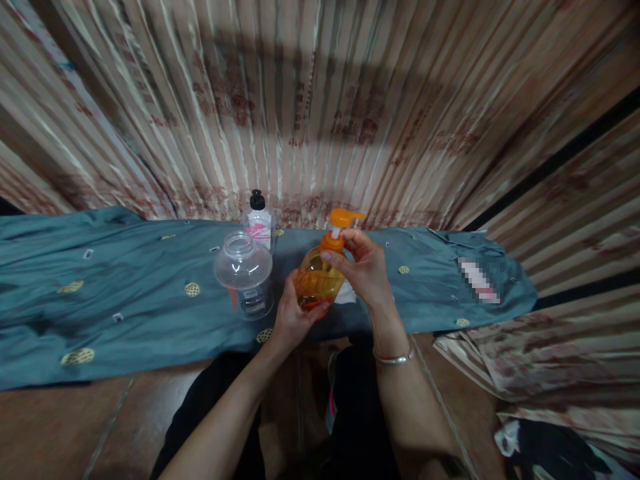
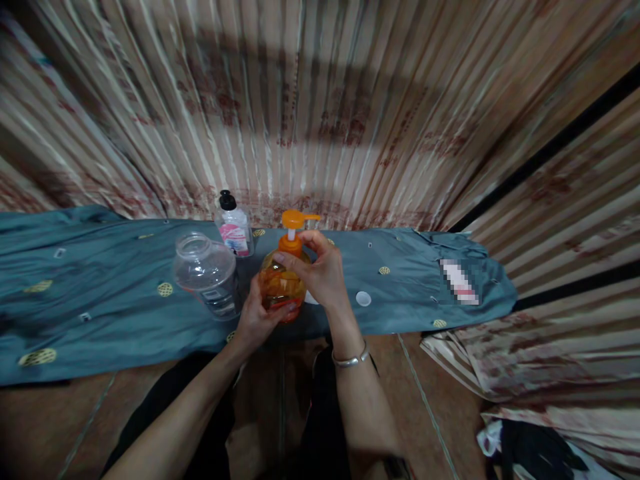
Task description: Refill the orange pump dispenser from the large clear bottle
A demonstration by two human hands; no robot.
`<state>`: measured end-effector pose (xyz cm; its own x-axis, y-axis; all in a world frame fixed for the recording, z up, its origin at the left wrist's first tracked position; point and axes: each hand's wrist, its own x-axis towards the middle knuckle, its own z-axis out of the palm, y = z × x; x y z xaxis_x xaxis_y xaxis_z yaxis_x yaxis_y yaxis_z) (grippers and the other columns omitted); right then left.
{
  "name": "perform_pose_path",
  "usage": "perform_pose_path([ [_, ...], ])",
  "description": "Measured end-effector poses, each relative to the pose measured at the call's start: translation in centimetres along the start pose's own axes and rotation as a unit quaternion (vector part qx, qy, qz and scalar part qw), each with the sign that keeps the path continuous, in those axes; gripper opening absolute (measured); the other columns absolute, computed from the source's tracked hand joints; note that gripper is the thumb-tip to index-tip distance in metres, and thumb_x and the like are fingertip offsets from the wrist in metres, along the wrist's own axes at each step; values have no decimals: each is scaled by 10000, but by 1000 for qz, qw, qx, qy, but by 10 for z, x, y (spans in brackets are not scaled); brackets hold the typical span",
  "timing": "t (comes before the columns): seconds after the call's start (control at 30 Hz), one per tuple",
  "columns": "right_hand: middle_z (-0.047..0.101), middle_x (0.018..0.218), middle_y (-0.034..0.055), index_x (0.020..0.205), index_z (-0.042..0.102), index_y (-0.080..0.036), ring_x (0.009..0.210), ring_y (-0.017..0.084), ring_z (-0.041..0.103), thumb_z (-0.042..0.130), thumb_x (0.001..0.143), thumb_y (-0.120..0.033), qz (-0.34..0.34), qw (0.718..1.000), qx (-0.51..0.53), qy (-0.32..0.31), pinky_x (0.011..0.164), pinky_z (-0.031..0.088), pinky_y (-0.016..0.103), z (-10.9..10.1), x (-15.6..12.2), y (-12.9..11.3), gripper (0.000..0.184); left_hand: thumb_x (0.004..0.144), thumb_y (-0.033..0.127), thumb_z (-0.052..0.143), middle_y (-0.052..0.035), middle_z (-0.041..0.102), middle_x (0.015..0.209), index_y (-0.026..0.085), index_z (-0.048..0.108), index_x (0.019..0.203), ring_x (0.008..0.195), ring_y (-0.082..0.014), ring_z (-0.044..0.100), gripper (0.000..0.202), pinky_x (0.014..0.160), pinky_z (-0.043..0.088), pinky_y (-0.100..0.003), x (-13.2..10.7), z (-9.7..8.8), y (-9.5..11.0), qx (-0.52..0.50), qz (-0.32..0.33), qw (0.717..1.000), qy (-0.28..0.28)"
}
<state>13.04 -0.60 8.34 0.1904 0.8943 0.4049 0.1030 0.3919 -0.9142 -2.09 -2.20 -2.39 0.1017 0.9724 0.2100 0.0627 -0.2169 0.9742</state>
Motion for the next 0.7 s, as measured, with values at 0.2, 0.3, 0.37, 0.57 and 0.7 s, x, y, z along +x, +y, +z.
perform_pose_path([
  [0.2, 790, 933, 0, 884, 743, -264, 918, 215, 727, 923, 730, -614, 0, 999, -20, -36, 954, 593, 389, -1, 3, -6, 423, 687, 421, 937, -212, 689, 1422, 201, 443, 1402, 1295, -387, 707, 896, 1110, 558, -598, -1, -2, 1, -17, -6, 1000, -13],
  [0.3, 799, 997, 24, 944, 756, -274, 968, 240, 732, 871, 763, -691, 17, 995, 2, -98, 960, 597, 413, -4, 3, -12, 469, 697, 429, 931, -203, 701, 1403, 204, 442, 1408, 1289, -389, 711, 892, 1115, 555, -601, -1, -3, 1, -23, -5, 1000, -18],
  [0.37, 796, 1039, 33, 989, 756, -282, 1013, 253, 730, 833, 788, -725, 21, 992, -2, -125, 980, 591, 424, -4, 3, -12, 493, 706, 422, 928, -203, 700, 1409, 205, 436, 1417, 1293, -385, 711, 891, 1120, 554, -599, -1, -4, 0, -26, -4, 999, -22],
  [0.57, 760, 1020, 21, 949, 682, -271, 1039, 251, 713, 935, 692, -652, -8, 998, -64, -22, 1008, 566, 404, 4, 1, -3, 525, 690, 431, 929, -232, 691, 1398, 175, 445, 1409, 1290, -414, 707, 903, 1113, 551, -625, -1, -3, -3, -14, -6, 1000, -18],
  [0.7, 766, 1007, 13, 945, 707, -278, 1037, 244, 708, 887, 777, -629, -10, 998, -43, -51, 1017, 554, 399, 1, 1, -4, 429, 699, 422, 926, -219, 685, 1412, 183, 442, 1423, 1310, -405, 695, 903, 1135, 539, -611, -1, -3, -2, -14, -3, 1000, -18],
])
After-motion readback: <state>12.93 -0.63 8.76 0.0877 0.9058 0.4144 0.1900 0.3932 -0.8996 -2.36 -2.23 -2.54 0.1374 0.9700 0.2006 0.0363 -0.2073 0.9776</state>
